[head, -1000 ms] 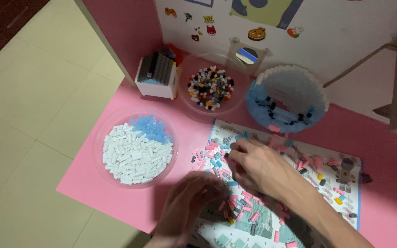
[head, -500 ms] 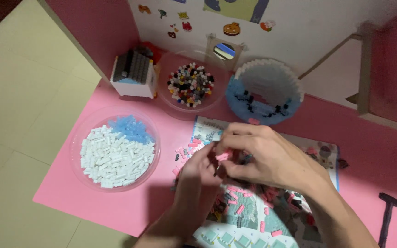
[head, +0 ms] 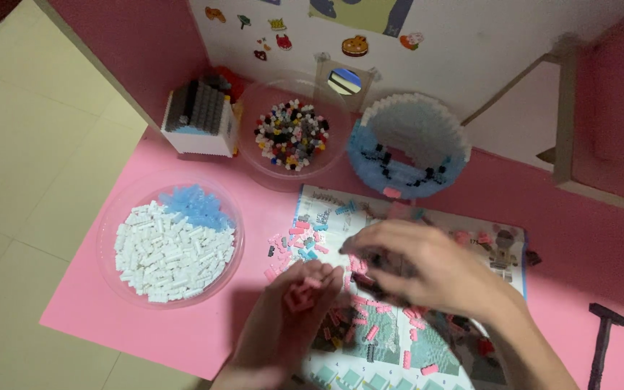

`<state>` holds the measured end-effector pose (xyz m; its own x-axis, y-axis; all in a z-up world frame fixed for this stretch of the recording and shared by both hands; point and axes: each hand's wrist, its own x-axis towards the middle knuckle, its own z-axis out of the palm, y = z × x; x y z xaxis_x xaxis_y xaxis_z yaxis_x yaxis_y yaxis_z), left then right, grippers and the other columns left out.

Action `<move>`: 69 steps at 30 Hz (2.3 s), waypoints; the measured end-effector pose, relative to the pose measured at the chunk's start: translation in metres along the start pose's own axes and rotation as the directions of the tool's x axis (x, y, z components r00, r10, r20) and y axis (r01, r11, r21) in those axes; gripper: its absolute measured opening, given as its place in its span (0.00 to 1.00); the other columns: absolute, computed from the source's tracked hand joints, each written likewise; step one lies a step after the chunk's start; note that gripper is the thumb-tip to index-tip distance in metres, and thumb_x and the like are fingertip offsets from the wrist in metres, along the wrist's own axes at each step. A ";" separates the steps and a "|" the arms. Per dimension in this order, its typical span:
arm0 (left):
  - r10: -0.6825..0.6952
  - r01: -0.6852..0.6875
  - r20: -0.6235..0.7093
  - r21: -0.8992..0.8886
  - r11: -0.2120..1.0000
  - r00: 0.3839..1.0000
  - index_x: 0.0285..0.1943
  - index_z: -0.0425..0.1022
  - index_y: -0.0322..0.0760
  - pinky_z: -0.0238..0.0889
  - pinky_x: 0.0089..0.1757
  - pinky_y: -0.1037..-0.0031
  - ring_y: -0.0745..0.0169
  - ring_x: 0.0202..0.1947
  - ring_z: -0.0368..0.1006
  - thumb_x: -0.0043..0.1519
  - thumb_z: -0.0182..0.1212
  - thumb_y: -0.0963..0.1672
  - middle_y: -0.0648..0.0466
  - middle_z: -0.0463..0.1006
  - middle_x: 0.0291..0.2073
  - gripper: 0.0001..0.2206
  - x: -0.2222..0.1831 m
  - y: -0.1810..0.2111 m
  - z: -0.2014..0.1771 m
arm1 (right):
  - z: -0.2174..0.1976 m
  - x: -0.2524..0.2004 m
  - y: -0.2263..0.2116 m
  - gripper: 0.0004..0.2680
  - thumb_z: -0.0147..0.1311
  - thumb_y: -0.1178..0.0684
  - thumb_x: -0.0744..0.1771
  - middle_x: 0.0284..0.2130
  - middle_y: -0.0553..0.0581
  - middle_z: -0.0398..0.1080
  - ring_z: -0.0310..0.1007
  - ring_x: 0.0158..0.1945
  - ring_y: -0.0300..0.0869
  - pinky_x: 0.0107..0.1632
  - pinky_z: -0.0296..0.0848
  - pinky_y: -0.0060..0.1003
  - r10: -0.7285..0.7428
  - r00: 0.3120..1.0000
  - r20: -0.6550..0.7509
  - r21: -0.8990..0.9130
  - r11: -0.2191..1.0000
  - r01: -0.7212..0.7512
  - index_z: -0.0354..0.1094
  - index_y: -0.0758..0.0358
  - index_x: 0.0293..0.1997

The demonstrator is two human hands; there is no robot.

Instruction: Assembling a toy using small building bricks while referring to an instruction manual.

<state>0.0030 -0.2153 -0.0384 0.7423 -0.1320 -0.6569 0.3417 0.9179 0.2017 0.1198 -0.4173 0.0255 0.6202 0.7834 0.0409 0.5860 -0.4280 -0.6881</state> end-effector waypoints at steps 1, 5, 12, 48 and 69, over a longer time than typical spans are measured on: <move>-0.009 0.008 -0.008 -0.067 0.998 1.000 0.45 0.71 0.25 0.71 0.57 0.59 0.51 0.47 0.73 0.67 0.56 0.39 0.43 0.74 0.43 0.05 0.002 -0.001 -0.015 | 0.007 -0.002 0.006 0.15 0.63 0.54 0.61 0.54 0.54 0.80 0.80 0.48 0.45 0.49 0.80 0.41 -0.013 0.996 0.094 -0.121 0.992 0.024 0.76 0.60 0.54; -0.033 -0.003 -0.148 -0.238 0.971 0.988 0.51 0.73 0.21 0.70 0.64 0.54 0.42 0.54 0.75 0.71 0.51 0.40 0.39 0.77 0.47 0.10 0.007 -0.004 -0.052 | 0.026 0.007 0.014 0.18 0.66 0.52 0.61 0.60 0.55 0.70 0.72 0.57 0.51 0.54 0.79 0.51 -0.008 0.965 0.263 -0.353 0.930 0.104 0.74 0.58 0.57; -0.038 0.010 -0.114 -0.242 0.970 0.993 0.47 0.73 0.20 0.71 0.64 0.55 0.44 0.53 0.75 0.70 0.53 0.40 0.40 0.77 0.44 0.10 -0.003 0.000 -0.039 | 0.027 0.020 0.018 0.14 0.62 0.58 0.60 0.51 0.54 0.72 0.76 0.47 0.50 0.48 0.77 0.49 -0.092 0.961 0.263 -0.345 0.921 0.182 0.76 0.59 0.49; -0.036 0.020 -0.122 -0.131 0.991 0.992 0.52 0.72 0.14 0.69 0.61 0.54 0.41 0.54 0.73 0.70 0.49 0.40 0.34 0.76 0.50 0.14 0.002 -0.015 -0.014 | 0.018 0.009 0.023 0.18 0.68 0.54 0.60 0.59 0.61 0.72 0.74 0.59 0.55 0.62 0.75 0.51 -0.012 0.976 0.216 -0.316 0.945 0.082 0.73 0.65 0.54; -0.074 0.073 -0.062 -0.018 0.997 0.995 0.52 0.74 0.29 0.63 0.31 0.68 0.54 0.34 0.71 0.67 0.56 0.41 0.44 0.78 0.44 0.09 0.014 -0.028 -0.014 | 0.003 0.014 -0.055 0.13 0.62 0.64 0.62 0.48 0.50 0.80 0.82 0.49 0.42 0.52 0.88 0.36 -0.092 0.993 0.068 -0.243 0.964 0.106 0.80 0.54 0.48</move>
<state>-0.0038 -0.2382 -0.0636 0.6780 -0.1757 -0.7138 0.3843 0.9124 0.1404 0.0948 -0.3814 0.0616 0.5267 0.8483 0.0546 0.7574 -0.4391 -0.4832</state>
